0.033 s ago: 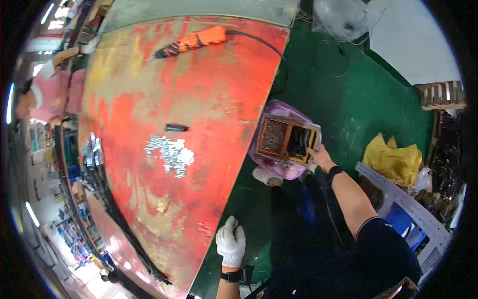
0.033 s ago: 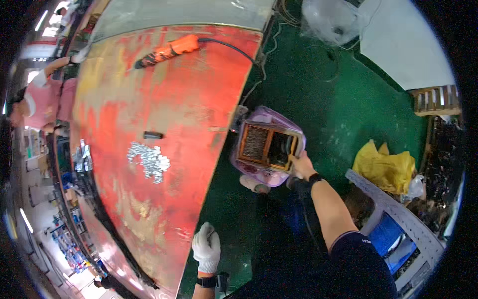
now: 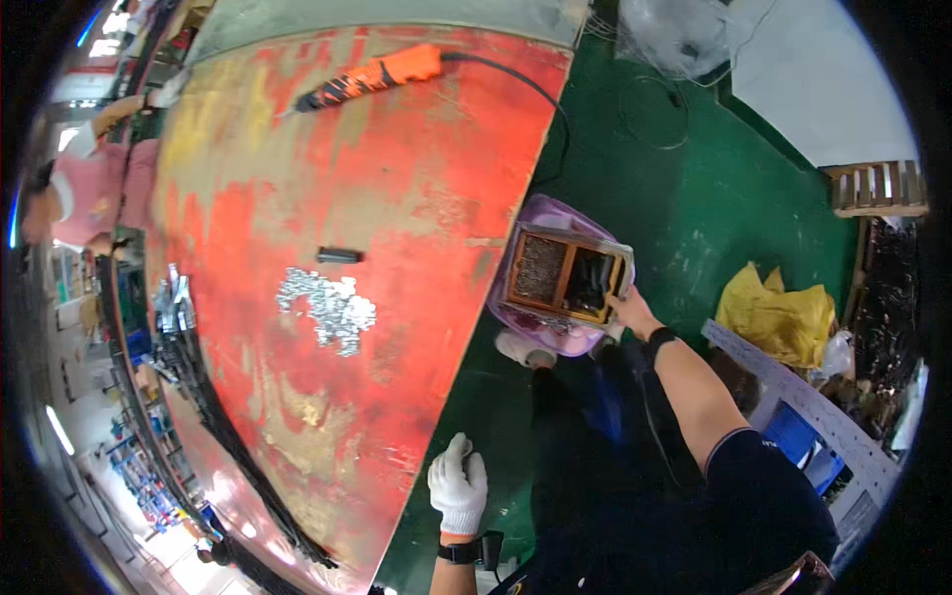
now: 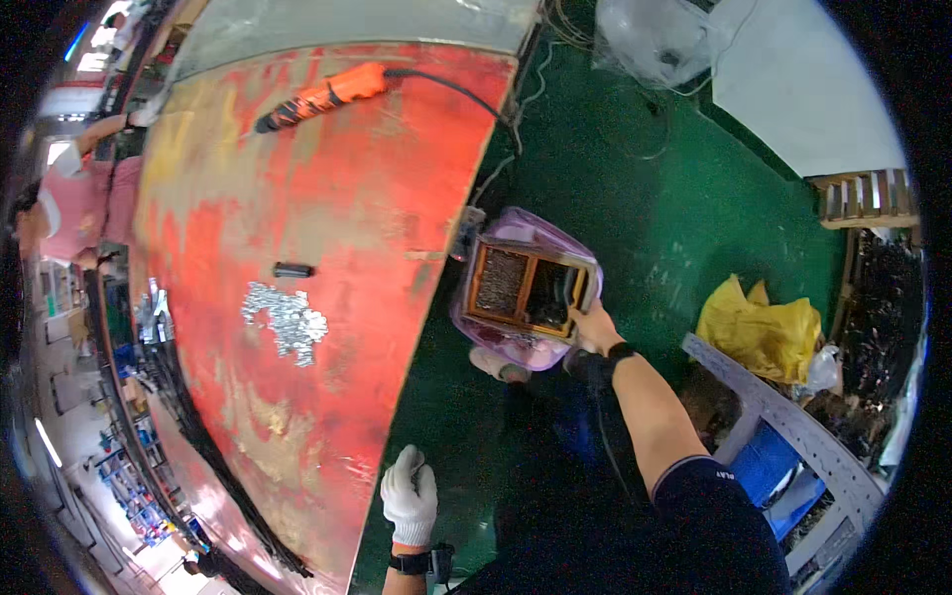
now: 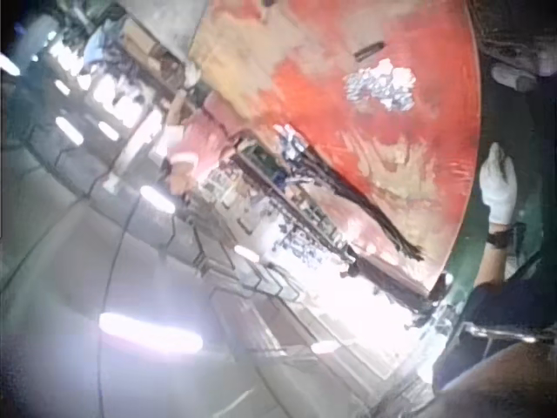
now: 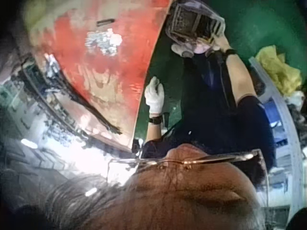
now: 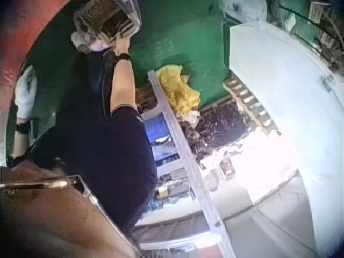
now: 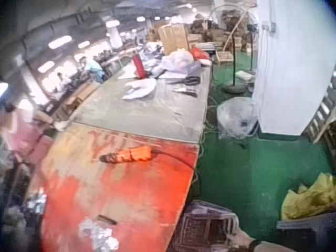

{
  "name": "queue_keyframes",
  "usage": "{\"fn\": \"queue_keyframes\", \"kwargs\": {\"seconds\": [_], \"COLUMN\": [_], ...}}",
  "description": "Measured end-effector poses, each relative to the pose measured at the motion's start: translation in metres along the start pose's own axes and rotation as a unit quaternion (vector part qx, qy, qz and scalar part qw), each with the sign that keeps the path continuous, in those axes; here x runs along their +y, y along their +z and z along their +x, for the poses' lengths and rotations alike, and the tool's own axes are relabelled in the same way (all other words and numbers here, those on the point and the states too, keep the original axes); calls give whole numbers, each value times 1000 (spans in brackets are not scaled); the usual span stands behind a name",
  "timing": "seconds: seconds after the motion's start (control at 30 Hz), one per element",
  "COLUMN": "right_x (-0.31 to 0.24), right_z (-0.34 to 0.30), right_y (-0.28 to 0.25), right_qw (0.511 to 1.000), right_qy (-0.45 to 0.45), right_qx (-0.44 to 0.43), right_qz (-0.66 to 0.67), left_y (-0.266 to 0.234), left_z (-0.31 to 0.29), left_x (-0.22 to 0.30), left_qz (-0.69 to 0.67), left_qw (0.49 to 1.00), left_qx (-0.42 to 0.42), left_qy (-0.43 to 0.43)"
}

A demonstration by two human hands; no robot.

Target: Assembling metal alligator clamps by attaching nuts and screws using an electric screwdriver and sorting parts into bins.

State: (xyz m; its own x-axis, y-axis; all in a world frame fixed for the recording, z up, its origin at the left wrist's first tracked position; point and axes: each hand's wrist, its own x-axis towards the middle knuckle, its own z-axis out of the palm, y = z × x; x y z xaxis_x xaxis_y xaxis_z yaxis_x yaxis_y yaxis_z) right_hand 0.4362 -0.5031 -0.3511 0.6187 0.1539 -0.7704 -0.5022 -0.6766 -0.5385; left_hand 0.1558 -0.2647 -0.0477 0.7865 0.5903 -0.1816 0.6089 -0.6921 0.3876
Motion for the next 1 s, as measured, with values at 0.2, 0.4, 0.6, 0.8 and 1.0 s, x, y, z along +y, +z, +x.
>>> {"fn": "queue_keyframes", "kwargs": {"seconds": [0.2, 0.4, 0.6, 0.8, 1.0], "right_x": [-32, -24, -26, -54, -75], "right_z": [-11, -3, -12, -77, -177], "right_y": [1, 5, -15, -61, -106], "right_qw": [999, 996, 994, 992, 967], "right_qy": [-9, 34, -24, -72, -211], "right_qx": [-44, 39, 27, 12, -45], "right_qz": [31, -70, -103, -104, -137], "left_y": [41, 54, 53, 103, 125], "left_z": [-28, -35, -41, -11, 42], "left_x": [-16, -22, -22, -4, 64], "left_qz": [-46, -111, -121, -431, -702], "left_qw": [996, 982, 981, 872, 555], "left_qx": [-74, -145, -135, -158, -301], "left_qy": [-28, -57, -73, -173, -330]}}
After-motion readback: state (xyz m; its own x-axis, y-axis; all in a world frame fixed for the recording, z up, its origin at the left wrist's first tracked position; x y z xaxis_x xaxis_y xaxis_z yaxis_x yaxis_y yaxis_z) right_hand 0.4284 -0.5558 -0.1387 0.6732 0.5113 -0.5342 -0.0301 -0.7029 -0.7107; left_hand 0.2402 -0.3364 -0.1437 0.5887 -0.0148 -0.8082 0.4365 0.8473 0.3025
